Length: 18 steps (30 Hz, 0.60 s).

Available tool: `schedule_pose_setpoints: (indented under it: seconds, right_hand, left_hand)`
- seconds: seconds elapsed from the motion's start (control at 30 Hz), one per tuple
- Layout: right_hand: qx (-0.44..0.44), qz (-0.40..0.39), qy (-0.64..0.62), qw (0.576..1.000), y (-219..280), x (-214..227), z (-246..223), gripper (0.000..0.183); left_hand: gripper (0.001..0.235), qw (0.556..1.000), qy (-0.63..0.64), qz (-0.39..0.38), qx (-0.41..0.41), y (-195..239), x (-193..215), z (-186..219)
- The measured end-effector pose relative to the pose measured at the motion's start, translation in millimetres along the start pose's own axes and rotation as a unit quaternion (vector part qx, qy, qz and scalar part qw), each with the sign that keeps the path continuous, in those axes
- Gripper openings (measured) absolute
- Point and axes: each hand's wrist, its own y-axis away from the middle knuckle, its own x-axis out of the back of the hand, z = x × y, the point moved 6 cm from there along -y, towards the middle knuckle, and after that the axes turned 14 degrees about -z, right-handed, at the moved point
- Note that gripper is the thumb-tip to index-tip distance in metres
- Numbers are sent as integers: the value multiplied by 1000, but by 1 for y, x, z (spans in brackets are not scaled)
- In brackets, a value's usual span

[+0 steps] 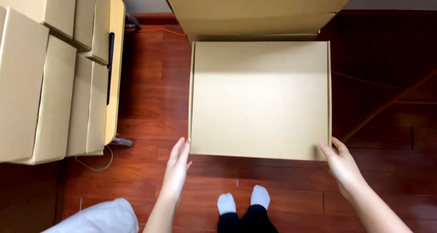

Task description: The person places folded clothes into clear plastic bags, then into cardboard boxes. They close the boxes and stack them. The person also removes clothes from bags and hangs them on a clothing rack.

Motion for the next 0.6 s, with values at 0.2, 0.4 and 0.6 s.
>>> schedule_pose_setpoints:
  seconds: [0.2, 0.4, 0.6]
  right_hand:
    - [34, 0, -70, 997, -14, -8, 31, 87]
    - [34, 56, -133, 989, 26, -11, 23, 73]
    - [59, 42, -325, 943, 38, -3, 19, 51]
  left_hand:
    - [92, 997, -65, -30, 30, -6, 0, 1]
    - [81, 978, -195, 60, 36, 14, 14, 33]
    - [65, 956, -278, 92, -18, 27, 22, 75]
